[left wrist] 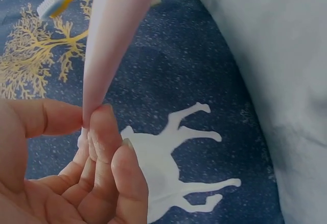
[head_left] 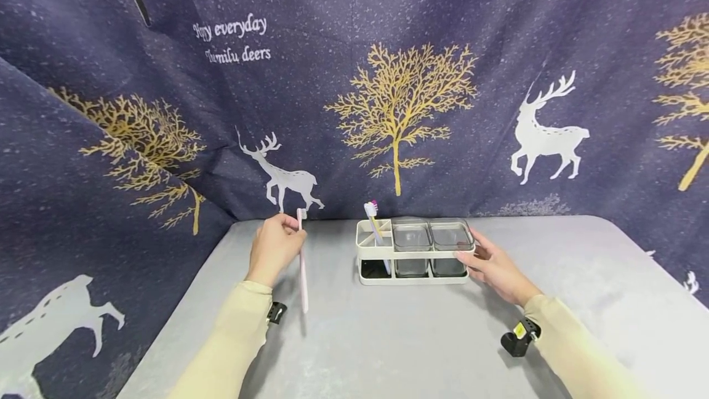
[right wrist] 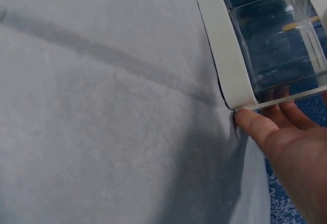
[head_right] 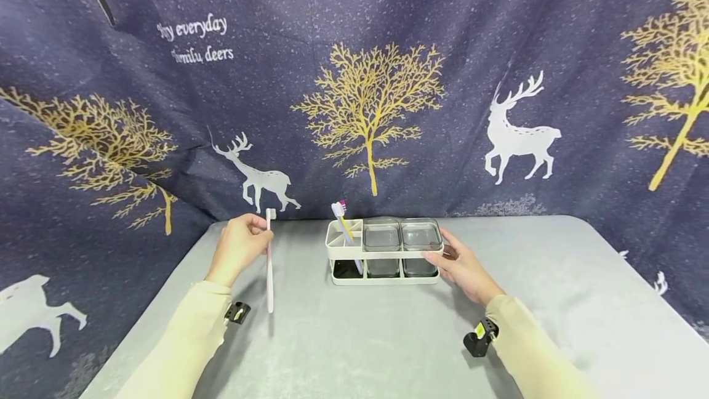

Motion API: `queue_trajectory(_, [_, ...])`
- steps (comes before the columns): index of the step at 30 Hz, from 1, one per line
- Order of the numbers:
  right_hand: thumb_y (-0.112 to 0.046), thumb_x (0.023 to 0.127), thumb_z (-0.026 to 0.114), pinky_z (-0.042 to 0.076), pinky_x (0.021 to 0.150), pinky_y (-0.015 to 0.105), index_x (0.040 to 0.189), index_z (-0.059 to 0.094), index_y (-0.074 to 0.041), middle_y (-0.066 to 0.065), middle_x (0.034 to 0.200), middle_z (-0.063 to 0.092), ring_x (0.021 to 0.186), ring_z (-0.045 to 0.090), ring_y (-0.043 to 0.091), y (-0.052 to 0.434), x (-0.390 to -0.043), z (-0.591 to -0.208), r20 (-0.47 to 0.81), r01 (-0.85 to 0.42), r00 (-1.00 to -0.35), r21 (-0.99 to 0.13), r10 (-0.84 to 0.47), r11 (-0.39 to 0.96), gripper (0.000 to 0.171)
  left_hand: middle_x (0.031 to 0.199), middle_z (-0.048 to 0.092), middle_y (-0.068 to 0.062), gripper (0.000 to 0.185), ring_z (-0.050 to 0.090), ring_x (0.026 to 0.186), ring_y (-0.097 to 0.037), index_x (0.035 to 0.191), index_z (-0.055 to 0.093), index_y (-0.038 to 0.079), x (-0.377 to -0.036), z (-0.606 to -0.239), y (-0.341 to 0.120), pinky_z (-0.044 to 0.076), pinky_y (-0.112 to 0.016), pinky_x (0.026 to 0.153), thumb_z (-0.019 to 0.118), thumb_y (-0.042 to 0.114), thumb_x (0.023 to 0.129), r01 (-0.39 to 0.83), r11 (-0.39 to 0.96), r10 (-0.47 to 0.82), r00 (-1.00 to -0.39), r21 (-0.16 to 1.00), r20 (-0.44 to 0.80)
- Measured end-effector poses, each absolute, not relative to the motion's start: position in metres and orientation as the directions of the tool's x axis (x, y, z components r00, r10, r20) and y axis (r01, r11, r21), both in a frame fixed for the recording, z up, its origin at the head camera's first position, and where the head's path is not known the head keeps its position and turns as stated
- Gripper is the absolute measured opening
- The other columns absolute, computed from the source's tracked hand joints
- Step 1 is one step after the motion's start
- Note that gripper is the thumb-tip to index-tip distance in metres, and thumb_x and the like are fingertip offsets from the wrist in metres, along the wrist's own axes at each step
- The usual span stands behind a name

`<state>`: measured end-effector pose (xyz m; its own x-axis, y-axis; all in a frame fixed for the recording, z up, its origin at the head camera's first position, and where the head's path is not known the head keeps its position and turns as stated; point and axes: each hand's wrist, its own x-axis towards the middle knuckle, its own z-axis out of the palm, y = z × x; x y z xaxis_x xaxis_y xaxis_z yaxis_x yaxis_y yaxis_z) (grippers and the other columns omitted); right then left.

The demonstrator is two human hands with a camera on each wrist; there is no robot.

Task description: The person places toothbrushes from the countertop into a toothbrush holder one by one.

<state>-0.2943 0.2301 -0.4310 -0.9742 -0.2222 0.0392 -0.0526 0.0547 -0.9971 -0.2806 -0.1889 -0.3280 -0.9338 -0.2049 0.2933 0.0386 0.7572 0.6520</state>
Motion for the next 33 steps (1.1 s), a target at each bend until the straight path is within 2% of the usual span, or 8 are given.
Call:
queue_trajectory(14, [-0.018,0.098,0.063,0.046,0.097,0.033,0.159,0.003,-0.013,0.034,0.151,0.026,0.109,0.055,0.005,0.233,-0.292,-0.429,0.022,-0.036,-0.976,-0.998,-0.218,0.059,0.086,0.079,0.07,0.0,0.017,0.063,0.073,-0.02,0.095,0.069,0.01,-0.282,-0.315,-0.173,0.046,-0.039,0.067,0.068,0.019,0.08,0.095,0.744,-0.187,-0.921,0.662,0.343])
queue_trajectory(26, [-0.016,0.098,0.063,0.049,0.092,0.029,0.159,0.003,-0.01,0.034,0.147,0.031,0.109,0.057,0.01,0.228,-0.293,-0.433,0.021,-0.032,-0.98,-0.998,-0.197,0.053,0.086,0.08,0.07,0.001,0.017,0.064,0.073,-0.02,0.094,0.068,0.011,-0.284,-0.312,-0.171,0.046,-0.042,0.068,0.069,0.022,0.081,0.096,0.748,-0.184,-0.921,0.657,0.344])
queue_trajectory(33, [-0.017,0.098,0.062,0.048,0.093,0.03,0.159,0.003,-0.01,0.034,0.147,0.031,0.106,0.057,0.005,0.227,-0.293,-0.431,0.024,-0.037,-0.98,-0.998,-0.2,0.058,0.085,0.081,0.071,0.002,0.018,0.065,0.074,-0.02,0.095,0.068,0.011,-0.286,-0.311,-0.169,0.047,-0.041,0.068,0.068,0.021,0.081,0.113,0.737,-0.184,-0.915,0.667,0.359])
